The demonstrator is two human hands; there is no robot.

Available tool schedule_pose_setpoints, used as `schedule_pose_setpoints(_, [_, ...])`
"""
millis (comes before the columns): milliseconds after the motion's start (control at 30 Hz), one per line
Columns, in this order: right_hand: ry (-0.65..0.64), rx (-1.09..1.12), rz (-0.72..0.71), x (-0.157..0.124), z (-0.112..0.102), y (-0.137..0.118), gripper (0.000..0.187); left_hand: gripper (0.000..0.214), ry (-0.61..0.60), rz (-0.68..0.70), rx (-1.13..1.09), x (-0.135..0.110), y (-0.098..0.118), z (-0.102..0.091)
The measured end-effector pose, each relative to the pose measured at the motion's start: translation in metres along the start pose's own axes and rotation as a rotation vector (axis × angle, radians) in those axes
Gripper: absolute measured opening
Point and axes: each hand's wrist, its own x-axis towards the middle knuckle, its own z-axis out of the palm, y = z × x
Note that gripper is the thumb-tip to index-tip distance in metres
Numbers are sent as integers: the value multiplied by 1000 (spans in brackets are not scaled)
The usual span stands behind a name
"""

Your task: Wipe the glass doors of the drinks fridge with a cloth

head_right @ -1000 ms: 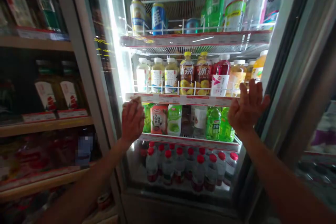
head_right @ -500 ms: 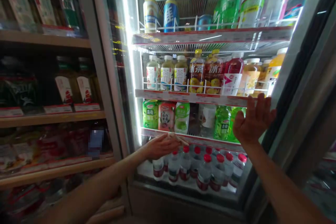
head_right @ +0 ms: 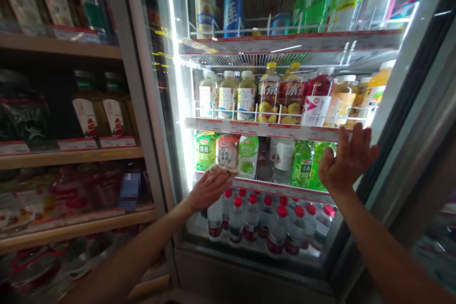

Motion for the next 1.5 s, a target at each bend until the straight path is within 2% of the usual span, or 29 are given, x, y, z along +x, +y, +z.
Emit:
schedule_pose_setpoints(133, [-7, -1, 27, 0, 0, -3, 54, 56, 281, -523, 53, -1, -54, -7])
schedule_pose_setpoints(200, [-3, 1, 19, 0, 0, -2, 55, 58, 377, -697, 77, 4, -62, -8])
schedule_pose_setpoints(233, [3, 2, 15, 0, 1, -1, 55, 58, 392, -717, 83, 9, -56, -7])
schedule_pose_setpoints(300, [11, 3, 11, 0, 1, 0, 55, 57, 336, -601, 77, 19, -30, -2])
schedule_pose_setpoints(400, [-1, 2, 22, 0, 1, 0, 55, 52, 153, -158, 41, 30, 15, 6])
schedule_pose_setpoints(467, [-8, -8, 30, 0, 0, -1, 55, 47, 99, 26, 11, 34, 23, 7])
schedule_pose_setpoints(500, [-11, -16, 31, 0, 0, -2, 55, 45, 119, 18, -1, 34, 19, 6])
schedule_pose_setpoints(533, [-10, -25, 30, 0, 0, -2, 54, 44, 162, -52, -7, 35, 8, 4])
schedule_pose_setpoints(633, [8, -46, 10, 0, 1, -1, 54, 50, 341, -402, 14, 42, -34, -4])
schedule_pose_setpoints(700, [25, -51, -10, 0, 2, 0, 55, 54, 441, -555, 29, 53, -48, -7])
schedule_pose_setpoints(767, [35, -47, -32, -1, 4, 2, 57, 53, 447, -525, 9, 67, -41, -6])
schedule_pose_setpoints(867, [57, -53, -55, -1, 5, 4, 57, 48, 287, -171, -35, 85, -12, -1])
schedule_pose_setpoints(933, [84, -58, -69, -1, 6, 4, 55, 45, 221, -21, -37, 90, -7, 1])
schedule_pose_setpoints(967, [92, -58, -78, -1, 6, 4, 55, 44, 231, -32, -32, 91, -13, 0])
schedule_pose_setpoints(1000, [97, -57, -85, -1, 7, 3, 55, 44, 268, -104, -21, 90, -24, -2])
schedule_pose_setpoints(1100, [73, -54, -74, -1, 7, 2, 56, 46, 449, -475, 46, 88, -68, -10])
schedule_pose_setpoints(1167, [60, -53, -54, -2, 7, 1, 55, 48, 512, -639, 67, 91, -81, -13])
schedule_pose_setpoints(1233, [57, -52, -46, -2, 7, 1, 55, 49, 475, -616, 39, 100, -70, -11])
schedule_pose_setpoints(1367, [57, -25, -43, -2, 8, 2, 55, 50, 285, -243, -23, 116, -24, -1])
schedule_pose_setpoints(1433, [67, -2, -56, -2, 8, 3, 55, 51, 252, -178, -15, 117, -25, -1])
schedule_pose_setpoints(1500, [71, -8, -63, -2, 9, 3, 55, 53, 305, -325, 20, 112, -48, -5])
